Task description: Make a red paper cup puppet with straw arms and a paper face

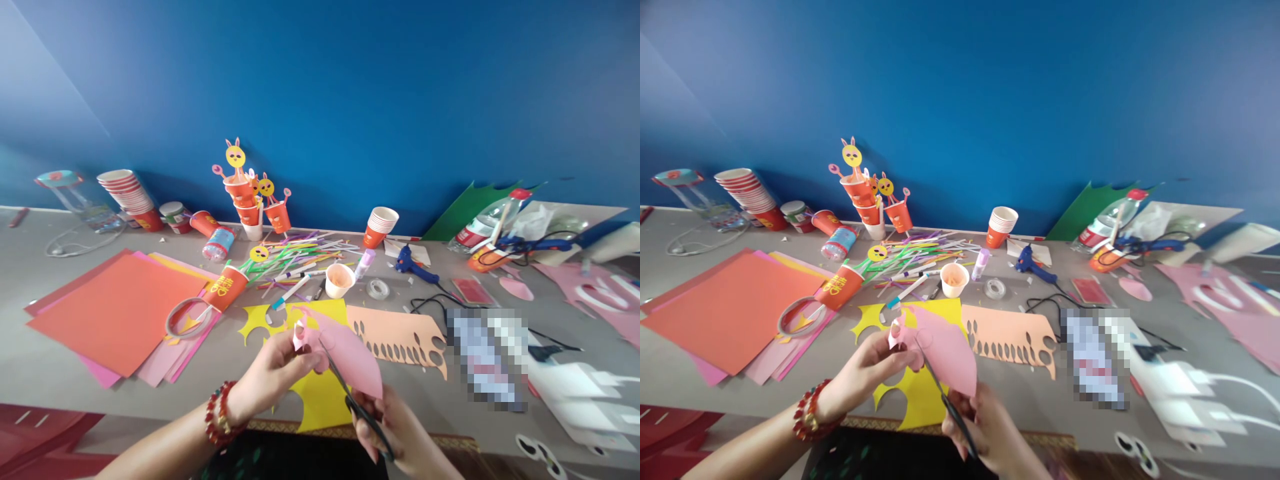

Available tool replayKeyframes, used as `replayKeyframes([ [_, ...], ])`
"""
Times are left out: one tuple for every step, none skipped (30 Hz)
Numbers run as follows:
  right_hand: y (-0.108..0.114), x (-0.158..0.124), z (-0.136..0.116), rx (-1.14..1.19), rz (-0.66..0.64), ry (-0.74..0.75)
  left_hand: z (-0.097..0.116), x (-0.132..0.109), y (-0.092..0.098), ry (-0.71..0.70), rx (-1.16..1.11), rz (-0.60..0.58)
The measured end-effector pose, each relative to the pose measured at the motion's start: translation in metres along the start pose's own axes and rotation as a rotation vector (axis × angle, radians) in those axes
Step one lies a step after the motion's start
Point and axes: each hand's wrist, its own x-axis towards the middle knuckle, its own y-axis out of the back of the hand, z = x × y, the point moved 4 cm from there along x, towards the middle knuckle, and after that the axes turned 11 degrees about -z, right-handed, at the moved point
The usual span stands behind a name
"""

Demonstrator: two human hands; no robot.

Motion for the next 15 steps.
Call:
replayKeyframes([
  [0.0, 0.0, 0.001, 0.003, 0.002, 0.002, 0.0, 0.0, 0.0, -0.002, 0.003, -0.001],
  [0.001, 0.0, 0.001, 0.004, 0.005, 0.005, 0.0, 0.0, 0.0, -0.006, 0.007, -0.002],
  [0.001, 0.0, 0.001, 0.001, 0.003, 0.005, 0.0, 0.0, 0.0, -0.009, 0.013, -0.002],
  [0.001, 0.0, 0.001, -0.005, -0.002, 0.004, 0.001, 0.0, 0.001, -0.012, 0.02, -0.002],
  [0.001, -0.001, 0.0, -0.014, -0.006, 0.004, 0.001, 0.0, 0.001, -0.013, 0.028, -0.002],
  [0.002, -0.001, -0.001, -0.023, -0.01, 0.005, 0.001, 0.0, 0.002, -0.013, 0.037, -0.002],
  [0.002, -0.001, -0.002, -0.033, -0.017, 0.007, 0.001, 0.0, 0.002, -0.012, 0.046, -0.004],
  [0.002, -0.001, -0.004, -0.042, -0.024, 0.009, 0.001, 0.0, 0.002, -0.011, 0.054, -0.007],
  [0.002, -0.001, -0.006, -0.048, -0.033, 0.01, 0.001, 0.0, 0.003, -0.013, 0.059, -0.009],
  [0.001, -0.001, -0.007, -0.049, -0.042, 0.009, 0.001, 0.0, 0.003, -0.014, 0.066, -0.01],
  [0.001, -0.001, -0.008, -0.045, -0.046, 0.006, 0.002, 0.0, 0.004, -0.013, 0.074, -0.01],
  [0.001, -0.002, -0.01, -0.037, -0.048, 0.002, 0.002, 0.001, 0.004, -0.011, 0.084, -0.008],
  [0.001, -0.002, -0.01, -0.029, -0.049, 0.0, 0.002, 0.001, 0.004, -0.007, 0.095, -0.007],
  [0.001, -0.002, -0.011, -0.025, -0.051, 0.001, 0.002, 0.001, 0.005, -0.003, 0.106, -0.008],
  [0.001, -0.002, -0.012, -0.025, -0.055, 0.004, 0.003, 0.001, 0.005, -0.001, 0.114, -0.008],
])
